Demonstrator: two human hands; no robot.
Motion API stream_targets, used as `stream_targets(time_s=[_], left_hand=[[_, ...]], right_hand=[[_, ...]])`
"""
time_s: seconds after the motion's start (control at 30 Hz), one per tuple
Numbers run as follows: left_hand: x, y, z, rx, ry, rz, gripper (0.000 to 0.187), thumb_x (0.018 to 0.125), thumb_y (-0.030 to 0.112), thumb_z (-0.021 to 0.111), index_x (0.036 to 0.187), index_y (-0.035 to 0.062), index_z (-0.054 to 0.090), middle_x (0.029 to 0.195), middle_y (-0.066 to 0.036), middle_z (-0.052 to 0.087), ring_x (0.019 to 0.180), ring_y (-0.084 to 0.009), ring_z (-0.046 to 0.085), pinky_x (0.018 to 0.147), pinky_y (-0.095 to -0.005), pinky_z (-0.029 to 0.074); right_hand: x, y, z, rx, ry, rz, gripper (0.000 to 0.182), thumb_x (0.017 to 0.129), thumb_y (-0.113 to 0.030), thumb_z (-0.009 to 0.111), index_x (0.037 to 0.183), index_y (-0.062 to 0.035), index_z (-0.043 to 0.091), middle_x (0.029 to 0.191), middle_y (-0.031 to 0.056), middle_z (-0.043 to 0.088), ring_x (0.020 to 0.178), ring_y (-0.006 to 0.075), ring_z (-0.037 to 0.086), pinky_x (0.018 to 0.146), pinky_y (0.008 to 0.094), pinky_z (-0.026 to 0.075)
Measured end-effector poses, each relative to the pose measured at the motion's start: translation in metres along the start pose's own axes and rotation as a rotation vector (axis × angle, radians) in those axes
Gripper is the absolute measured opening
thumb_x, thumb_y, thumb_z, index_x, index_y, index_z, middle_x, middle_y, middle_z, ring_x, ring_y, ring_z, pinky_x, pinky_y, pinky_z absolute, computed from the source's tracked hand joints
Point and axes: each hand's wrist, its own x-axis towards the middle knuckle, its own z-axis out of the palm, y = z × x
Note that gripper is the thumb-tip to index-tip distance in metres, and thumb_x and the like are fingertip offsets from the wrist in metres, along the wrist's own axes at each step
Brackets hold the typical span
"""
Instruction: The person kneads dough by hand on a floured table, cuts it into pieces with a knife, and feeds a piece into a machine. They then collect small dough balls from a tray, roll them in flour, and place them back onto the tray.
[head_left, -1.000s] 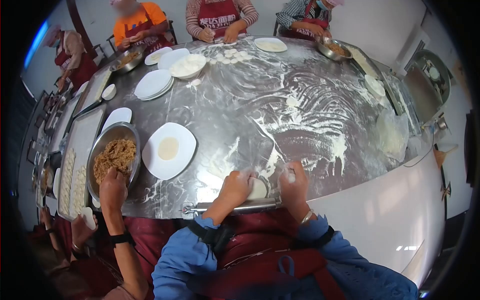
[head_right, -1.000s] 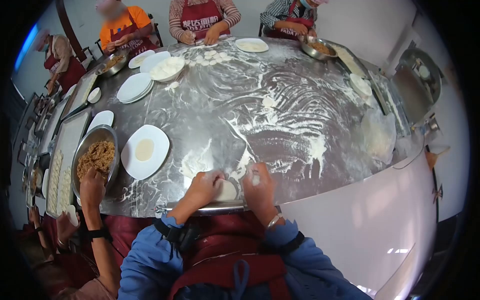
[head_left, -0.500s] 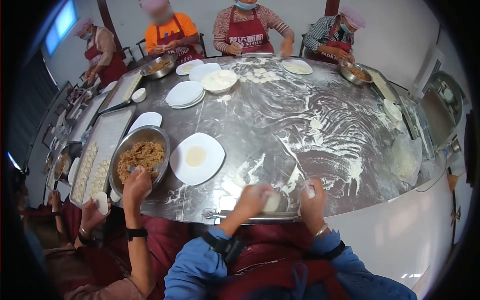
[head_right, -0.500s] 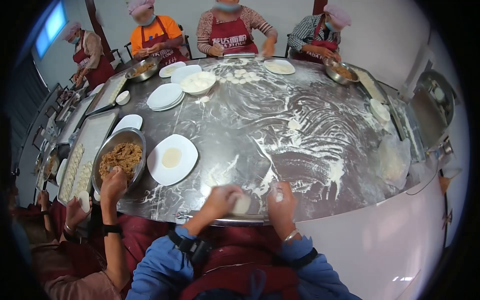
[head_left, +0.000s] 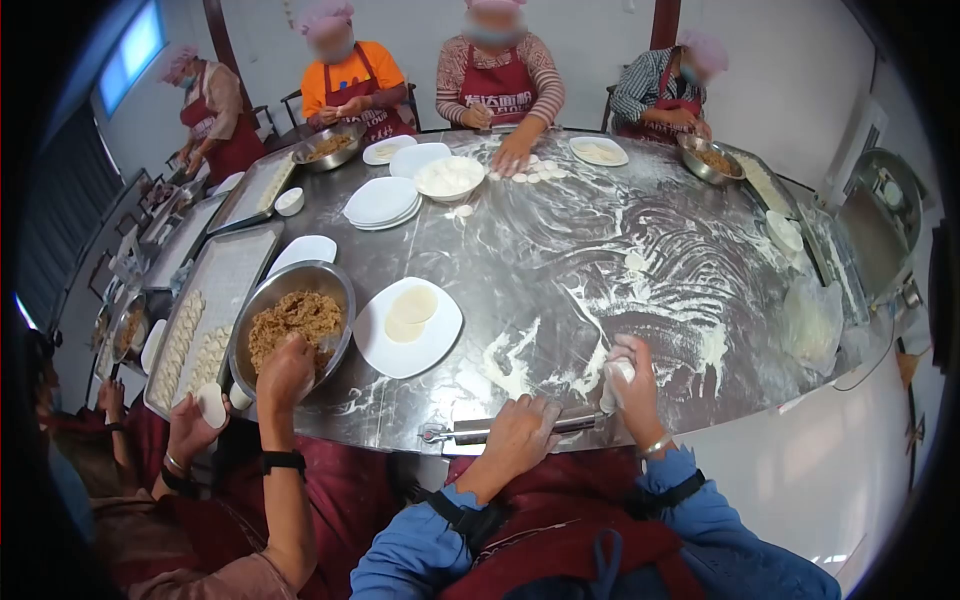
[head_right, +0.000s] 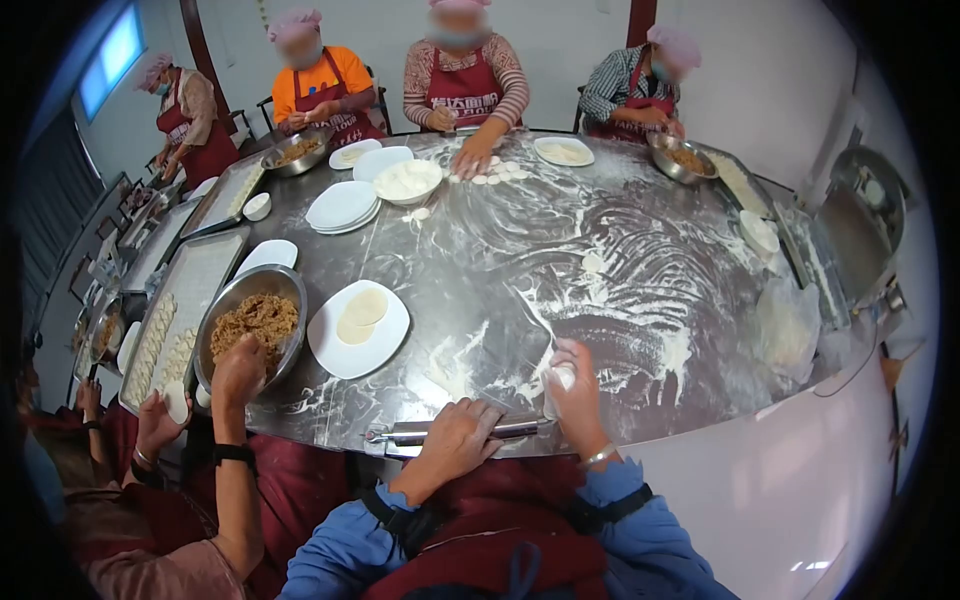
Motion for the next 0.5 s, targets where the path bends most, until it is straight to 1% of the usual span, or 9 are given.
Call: stream_targets(time_s=[0.03, 0.1, 0.17, 0.23, 0.3, 0.33, 0.37, 0.4, 0.5], left_hand=[[0.002, -0.002, 0.000, 0.000, 0.007, 0.003, 0.041, 0.069, 0.020, 0.072, 0.103, 0.0047, 0.056, 0.083, -0.013, 0.059, 0.076, -0.0320, 0.057, 0.070, -0.0416, 0.046], [0.009, -0.007, 0.000, -0.045, 0.072, -0.072, 0.039, 0.069, 0.018, 0.072, 0.101, 0.0036, 0.056, 0.084, -0.013, 0.057, 0.074, -0.0310, 0.056, 0.067, -0.0407, 0.045], [0.022, -0.009, -0.015, -0.097, 0.143, -0.153, 0.038, 0.069, 0.018, 0.072, 0.101, 0.0041, 0.056, 0.085, -0.014, 0.057, 0.077, -0.0309, 0.055, 0.069, -0.0406, 0.044], [0.035, -0.009, -0.036, -0.178, 0.254, -0.318, 0.040, 0.070, 0.019, 0.072, 0.102, 0.0027, 0.055, 0.087, -0.017, 0.056, 0.080, -0.0324, 0.055, 0.070, -0.0416, 0.043], [0.038, -0.022, -0.045, -0.191, 0.405, -0.370, 0.041, 0.073, 0.015, 0.071, 0.107, -0.0002, 0.054, 0.088, -0.016, 0.058, 0.081, -0.0297, 0.057, 0.072, -0.0393, 0.045], [0.038, -0.027, -0.051, -0.193, 0.399, -0.362, 0.041, 0.073, 0.015, 0.071, 0.107, -0.0002, 0.054, 0.088, -0.016, 0.058, 0.081, -0.0297, 0.057, 0.072, -0.0393, 0.045], [0.038, -0.031, -0.060, -0.355, 0.444, -0.457, 0.040, 0.075, 0.014, 0.069, 0.109, -0.0012, 0.053, 0.089, -0.015, 0.059, 0.080, -0.0272, 0.058, 0.072, -0.0374, 0.046], [0.038, -0.034, -0.067, -0.518, 0.488, -0.553, 0.040, 0.077, 0.012, 0.068, 0.111, -0.0021, 0.052, 0.090, -0.014, 0.060, 0.080, -0.0246, 0.059, 0.072, -0.0354, 0.046], [0.034, -0.035, -0.081, -0.470, 0.527, -0.554, 0.036, 0.080, 0.010, 0.065, 0.111, -0.0024, 0.051, 0.090, -0.013, 0.061, 0.078, -0.0200, 0.059, 0.071, -0.0323, 0.047]], right_hand=[[-0.009, -0.005, -0.002, -0.003, 0.001, -0.007, 0.031, 0.077, -0.003, 0.058, 0.107, -0.0030, 0.050, 0.099, 0.0102, 0.058, 0.094, 0.0176, 0.059, 0.080, 0.0308, 0.046], [-0.034, -0.016, -0.009, 0.286, -0.014, 0.036, 0.037, 0.077, -0.001, 0.058, 0.112, -0.0012, 0.047, 0.103, 0.0093, 0.054, 0.100, 0.0160, 0.055, 0.086, 0.0296, 0.043], [-0.063, 0.014, -0.014, -0.079, -0.231, 0.094, 0.039, 0.077, -0.002, 0.059, 0.114, -0.0017, 0.047, 0.107, 0.0112, 0.054, 0.103, 0.0234, 0.055, 0.090, 0.0337, 0.043], [-0.063, 0.014, 0.000, -0.330, -0.744, -0.314, 0.044, 0.081, -0.012, 0.059, 0.122, -0.0045, 0.044, 0.117, 0.0158, 0.052, 0.111, 0.0311, 0.050, 0.097, 0.0404, 0.038], [-0.065, -0.007, 0.033, -0.265, -1.077, -0.451, 0.049, 0.085, -0.024, 0.056, 0.129, -0.0084, 0.042, 0.128, 0.0198, 0.045, 0.118, 0.0358, 0.043, 0.101, 0.0453, 0.032], [-0.068, -0.014, 0.049, -0.245, -1.099, -0.556, 0.050, 0.086, -0.027, 0.055, 0.130, -0.0094, 0.042, 0.132, 0.0202, 0.042, 0.121, 0.0356, 0.041, 0.102, 0.0451, 0.031], [-0.069, -0.019, 0.063, -0.224, -1.121, -0.664, 0.050, 0.087, -0.029, 0.053, 0.132, -0.0105, 0.041, 0.135, 0.0205, 0.039, 0.123, 0.0354, 0.039, 0.104, 0.0448, 0.029], [-0.066, -0.019, 0.073, -0.224, -1.116, -0.666, 0.050, 0.087, -0.029, 0.053, 0.132, -0.0105, 0.041, 0.135, 0.0205, 0.039, 0.123, 0.0354, 0.039, 0.104, 0.0448, 0.029], [-0.039, -0.007, 0.086, -0.550, -1.087, -0.573, 0.051, 0.088, -0.031, 0.051, 0.132, -0.0077, 0.040, 0.138, 0.0199, 0.035, 0.123, 0.0364, 0.038, 0.103, 0.0436, 0.029]])
